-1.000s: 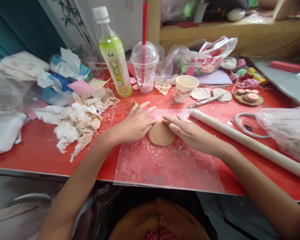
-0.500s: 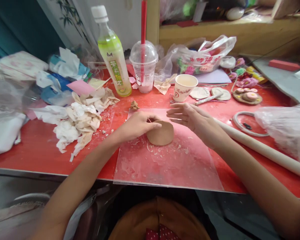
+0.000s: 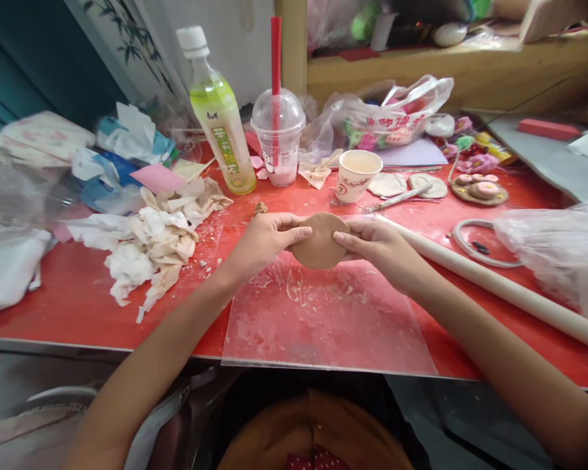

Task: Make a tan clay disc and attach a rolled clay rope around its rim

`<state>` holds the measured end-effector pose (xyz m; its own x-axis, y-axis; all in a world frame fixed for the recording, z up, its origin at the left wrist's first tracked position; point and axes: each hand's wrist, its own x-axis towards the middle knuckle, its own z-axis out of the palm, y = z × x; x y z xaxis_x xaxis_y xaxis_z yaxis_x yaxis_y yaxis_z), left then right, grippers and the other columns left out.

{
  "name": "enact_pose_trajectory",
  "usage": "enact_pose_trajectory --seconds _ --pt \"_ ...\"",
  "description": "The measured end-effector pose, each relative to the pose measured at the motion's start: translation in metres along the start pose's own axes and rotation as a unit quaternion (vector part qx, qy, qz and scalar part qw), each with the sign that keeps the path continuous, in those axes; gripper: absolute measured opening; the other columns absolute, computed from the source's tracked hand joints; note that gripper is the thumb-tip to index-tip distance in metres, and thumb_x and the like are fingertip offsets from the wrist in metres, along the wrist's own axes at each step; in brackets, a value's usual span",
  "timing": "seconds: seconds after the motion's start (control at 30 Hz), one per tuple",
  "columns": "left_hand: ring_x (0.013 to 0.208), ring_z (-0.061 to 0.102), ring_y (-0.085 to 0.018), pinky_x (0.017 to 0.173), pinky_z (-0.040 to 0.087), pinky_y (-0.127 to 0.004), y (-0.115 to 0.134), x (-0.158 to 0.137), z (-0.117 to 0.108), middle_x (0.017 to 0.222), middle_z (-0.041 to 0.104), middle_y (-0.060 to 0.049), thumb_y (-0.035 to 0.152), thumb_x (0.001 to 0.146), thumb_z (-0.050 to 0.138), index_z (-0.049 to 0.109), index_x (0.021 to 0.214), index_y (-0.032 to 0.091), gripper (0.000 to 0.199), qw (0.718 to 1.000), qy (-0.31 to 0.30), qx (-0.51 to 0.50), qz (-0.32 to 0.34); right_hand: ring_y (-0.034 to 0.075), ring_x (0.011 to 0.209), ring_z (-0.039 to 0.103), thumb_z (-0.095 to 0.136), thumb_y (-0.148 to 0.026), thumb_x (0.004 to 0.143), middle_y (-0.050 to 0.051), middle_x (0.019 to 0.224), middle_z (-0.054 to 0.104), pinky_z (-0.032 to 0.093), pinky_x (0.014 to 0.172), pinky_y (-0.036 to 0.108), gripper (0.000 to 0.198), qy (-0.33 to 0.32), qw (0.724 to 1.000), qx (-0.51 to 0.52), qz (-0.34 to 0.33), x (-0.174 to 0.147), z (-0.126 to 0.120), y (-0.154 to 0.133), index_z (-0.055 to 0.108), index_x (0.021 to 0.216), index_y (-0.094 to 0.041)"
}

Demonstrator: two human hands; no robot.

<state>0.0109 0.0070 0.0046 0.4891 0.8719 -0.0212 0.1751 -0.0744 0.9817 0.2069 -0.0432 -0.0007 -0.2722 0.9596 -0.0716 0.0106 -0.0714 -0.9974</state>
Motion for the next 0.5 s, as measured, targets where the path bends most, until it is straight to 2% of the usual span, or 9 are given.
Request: enact_pose_trajectory --seconds 0.13,0.23,0.37,0.5 --pt "0.078 0.062 -0.014 0.072 0.05 -0.027 0.0013 -0.0005 -0.0008 0.086 0.069 -0.004 0.039 0.075 0.066 0.069 0.087 0.014 0.028 1.0 -0.011 0.002 -0.016 0.021 0.095 0.067 0.062 -0.037 0.084 0.003 0.109 0.07 0.053 0.088 0.041 0.031 -0.003 1.0 0.0 -0.006 0.0009 -0.0011 -0.0002 0.065 0.112 -0.024" --pt "0.075 0.059 -0.013 0.068 0.047 -0.025 0.0035 -0.001 0.0006 0.082 0.065 -0.002 0.044 0.077 0.063 0.065 0.084 0.014 0.031 0.999 -0.019 0.041 -0.011 0.022 0.096 0.066 0.061 -0.038 0.084 0.004 0.11 0.069 0.055 0.085 0.04 0.033 0.003 1.0 -0.02 -0.009 0.0011 -0.0015 0.0007 0.063 0.115 -0.024" --pt "0.07 0.054 -0.012 0.065 0.041 -0.024 0.0035 -0.0021 0.0037 0.075 0.062 -0.001 0.04 0.076 0.064 0.062 0.077 0.014 0.026 0.991 0.02 0.133 0.017 0.023 0.098 0.065 0.059 -0.039 0.085 0.004 0.111 0.069 0.056 0.082 0.039 0.033 -0.011 0.998 -0.055 -0.005 0.0006 -0.0007 -0.0004 0.064 0.114 -0.026" --pt "0.067 0.051 -0.011 0.063 0.039 -0.025 0.0018 -0.0026 0.005 0.071 0.06 0.0 0.037 0.078 0.06 0.06 0.073 0.015 0.023 0.988 0.038 0.145 0.021 0.023 0.098 0.065 0.059 -0.041 0.085 0.003 0.109 0.069 0.056 0.082 0.038 0.034 -0.02 0.999 -0.04 -0.005 0.0006 -0.0008 -0.0004 0.064 0.115 -0.026"
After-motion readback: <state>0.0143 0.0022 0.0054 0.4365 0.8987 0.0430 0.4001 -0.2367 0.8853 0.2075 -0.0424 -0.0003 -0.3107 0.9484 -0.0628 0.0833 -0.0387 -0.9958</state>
